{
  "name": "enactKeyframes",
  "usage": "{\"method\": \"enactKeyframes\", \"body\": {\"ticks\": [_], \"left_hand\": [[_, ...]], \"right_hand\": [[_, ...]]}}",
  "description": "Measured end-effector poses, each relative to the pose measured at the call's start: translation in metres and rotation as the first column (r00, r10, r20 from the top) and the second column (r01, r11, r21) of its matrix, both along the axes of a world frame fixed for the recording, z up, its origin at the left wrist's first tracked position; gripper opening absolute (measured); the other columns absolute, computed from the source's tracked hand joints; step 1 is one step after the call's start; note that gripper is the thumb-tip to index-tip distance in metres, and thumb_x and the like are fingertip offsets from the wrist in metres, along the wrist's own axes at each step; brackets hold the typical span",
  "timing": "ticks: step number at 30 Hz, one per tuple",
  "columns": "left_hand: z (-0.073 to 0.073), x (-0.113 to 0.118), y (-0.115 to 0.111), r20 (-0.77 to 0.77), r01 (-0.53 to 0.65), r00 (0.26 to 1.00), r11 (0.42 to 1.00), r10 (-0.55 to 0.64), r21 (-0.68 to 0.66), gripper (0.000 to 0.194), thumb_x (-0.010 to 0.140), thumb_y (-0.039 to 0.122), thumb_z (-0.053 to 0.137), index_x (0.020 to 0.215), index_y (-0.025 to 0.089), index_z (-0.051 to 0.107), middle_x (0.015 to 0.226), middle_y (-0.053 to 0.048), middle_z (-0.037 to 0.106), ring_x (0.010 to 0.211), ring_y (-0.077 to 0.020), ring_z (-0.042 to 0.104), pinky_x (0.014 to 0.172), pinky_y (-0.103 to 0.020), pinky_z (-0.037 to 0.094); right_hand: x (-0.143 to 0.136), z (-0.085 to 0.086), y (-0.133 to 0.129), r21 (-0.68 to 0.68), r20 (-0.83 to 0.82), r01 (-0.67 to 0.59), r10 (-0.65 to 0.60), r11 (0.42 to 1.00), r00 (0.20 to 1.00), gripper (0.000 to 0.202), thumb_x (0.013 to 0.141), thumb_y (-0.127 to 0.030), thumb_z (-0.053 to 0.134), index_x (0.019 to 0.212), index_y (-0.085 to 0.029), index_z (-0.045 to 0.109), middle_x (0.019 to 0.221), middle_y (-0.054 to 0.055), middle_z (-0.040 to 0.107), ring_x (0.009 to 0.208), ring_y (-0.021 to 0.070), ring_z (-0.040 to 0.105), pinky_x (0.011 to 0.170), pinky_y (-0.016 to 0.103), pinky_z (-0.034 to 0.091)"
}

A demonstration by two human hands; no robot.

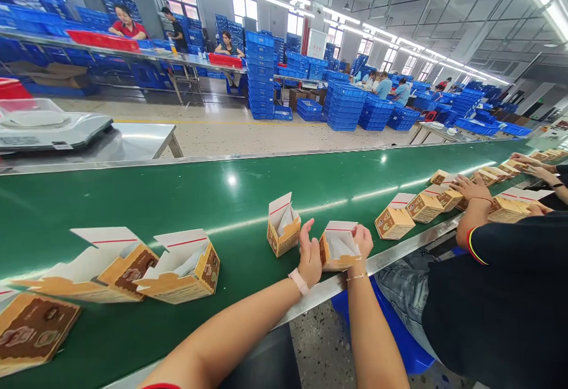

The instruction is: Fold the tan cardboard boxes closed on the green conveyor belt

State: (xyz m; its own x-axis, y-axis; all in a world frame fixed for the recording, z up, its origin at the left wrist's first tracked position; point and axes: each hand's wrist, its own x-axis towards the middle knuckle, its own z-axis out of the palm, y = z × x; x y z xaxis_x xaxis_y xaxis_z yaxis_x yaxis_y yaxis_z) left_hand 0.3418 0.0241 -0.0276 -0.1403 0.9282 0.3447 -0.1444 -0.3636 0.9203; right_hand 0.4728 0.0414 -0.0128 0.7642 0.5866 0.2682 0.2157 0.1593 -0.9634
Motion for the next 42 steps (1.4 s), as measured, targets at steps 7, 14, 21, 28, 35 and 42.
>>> {"method": "enactKeyframes", "body": {"ticks": [7,14,21,28,35,42], "left_hand": [[0.001,-0.035,-0.009,-0.577,0.452,0.787,0.840,-0.216,0.301,0.058,0.094,0.046,0.031,0.145,0.020,0.021,0.147,-0.015,0.035,0.138,-0.0276,0.028,0.108,-0.047,0.029],[0.048,-0.007,0.020,-0.748,0.465,0.624,0.876,-0.226,0.124,0.028,0.091,0.033,0.041,0.101,0.020,0.064,0.115,-0.009,0.065,0.119,-0.0270,0.047,0.095,-0.048,0.035],[0.053,0.018,0.026,-0.457,0.332,0.815,0.933,-0.358,-0.139,0.012,0.077,0.020,0.058,0.067,0.019,0.051,0.077,-0.003,0.060,0.084,-0.0190,0.056,0.080,-0.035,0.044],[0.056,0.048,0.043,0.157,0.529,0.812,0.595,-0.562,-0.605,0.029,0.063,0.006,0.068,0.081,0.019,0.050,0.071,0.000,0.058,0.067,-0.0157,0.059,0.069,-0.031,0.049],[0.055,0.044,0.027,0.133,0.501,0.846,0.687,-0.516,-0.526,0.027,0.069,0.017,0.069,0.091,0.019,0.052,0.083,-0.005,0.062,0.078,-0.0186,0.061,0.077,-0.034,0.049],[0.029,0.009,0.006,-0.175,-0.095,0.976,0.973,0.133,0.209,0.046,0.061,0.033,0.075,0.096,0.020,0.049,0.110,-0.012,0.053,0.112,-0.0288,0.050,0.099,-0.047,0.038]], "right_hand": [[-0.009,-0.005,-0.058,0.187,0.408,-0.418,0.317,0.889,0.856,0.057,0.087,-0.062,0.031,0.113,-0.022,0.062,0.121,0.012,0.059,0.116,0.0270,0.053,0.095,0.047,0.043],[0.009,0.022,-0.053,-0.159,0.566,-0.483,0.481,0.861,0.669,0.035,0.086,-0.052,0.047,0.091,-0.026,0.071,0.099,0.006,0.069,0.101,0.0240,0.059,0.094,0.044,0.043],[-0.003,0.010,-0.044,0.020,0.071,-0.053,0.052,0.998,0.996,0.028,0.069,-0.043,0.065,0.083,-0.020,0.057,0.088,0.004,0.059,0.083,0.0186,0.059,0.075,0.034,0.051],[0.021,0.017,-0.026,-0.108,-0.414,-0.208,0.146,0.972,0.898,0.034,0.050,-0.018,0.068,0.078,-0.022,0.050,0.073,-0.001,0.059,0.064,0.0175,0.060,0.056,0.031,0.053],[0.017,0.020,-0.048,-0.019,0.084,0.031,-0.029,0.999,0.996,0.041,0.065,-0.038,0.063,0.100,-0.020,0.048,0.107,0.011,0.054,0.104,0.0261,0.055,0.087,0.046,0.048],[-0.013,0.005,-0.063,-0.045,0.804,0.189,-0.076,0.981,0.589,0.035,0.072,-0.042,0.066,0.099,-0.022,0.057,0.124,0.016,0.043,0.125,0.0382,0.032,0.100,0.062,0.025]]}}
